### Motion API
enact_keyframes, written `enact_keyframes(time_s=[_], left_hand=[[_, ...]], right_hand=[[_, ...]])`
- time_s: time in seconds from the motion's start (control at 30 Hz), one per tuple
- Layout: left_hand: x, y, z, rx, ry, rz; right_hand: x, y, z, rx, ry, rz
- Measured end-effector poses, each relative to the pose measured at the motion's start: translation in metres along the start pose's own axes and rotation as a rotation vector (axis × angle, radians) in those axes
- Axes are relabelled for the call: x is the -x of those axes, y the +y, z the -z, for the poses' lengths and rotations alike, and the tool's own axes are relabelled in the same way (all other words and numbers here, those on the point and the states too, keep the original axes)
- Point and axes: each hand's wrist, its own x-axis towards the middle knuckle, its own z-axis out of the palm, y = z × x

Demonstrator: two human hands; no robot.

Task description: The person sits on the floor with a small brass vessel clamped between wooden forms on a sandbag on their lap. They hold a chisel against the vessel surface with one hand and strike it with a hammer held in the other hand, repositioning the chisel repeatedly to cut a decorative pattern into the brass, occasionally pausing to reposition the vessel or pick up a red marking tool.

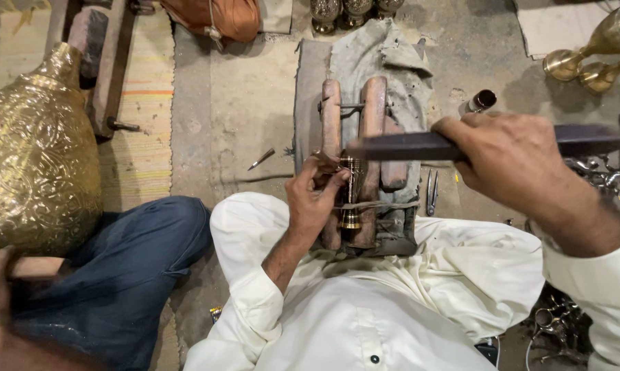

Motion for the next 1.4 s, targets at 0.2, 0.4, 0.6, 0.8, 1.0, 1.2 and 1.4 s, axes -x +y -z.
enact_keyframes(time_s=[0.2,0.4,0.6,0.8,1.0,1.2,1.4], left_hand=[[0.009,0.006,-0.002,-0.011,-0.027,-0.062],[0.012,0.010,-0.003,-0.263,-0.035,-0.126],[0.009,0.010,-0.001,-0.307,-0.113,-0.265],[0.004,0.011,-0.001,-0.314,-0.110,-0.266],[-0.005,0.018,0.001,-0.337,-0.199,-0.324],[-0.017,0.019,0.000,-0.403,-0.285,-0.295],[-0.022,0.009,-0.003,-0.416,-0.333,-0.202]], right_hand=[[-0.004,0.005,-0.014,-0.248,0.294,0.132],[-0.003,0.005,-0.019,-0.131,0.585,0.215],[0.001,0.016,-0.006,0.090,0.394,0.142],[0.017,0.026,0.000,-0.311,0.601,0.045],[0.019,0.027,-0.013,0.001,0.360,0.077],[0.020,0.025,-0.025,-0.142,0.203,-0.114],[0.022,0.017,-0.031,-0.141,-0.086,-0.184]])
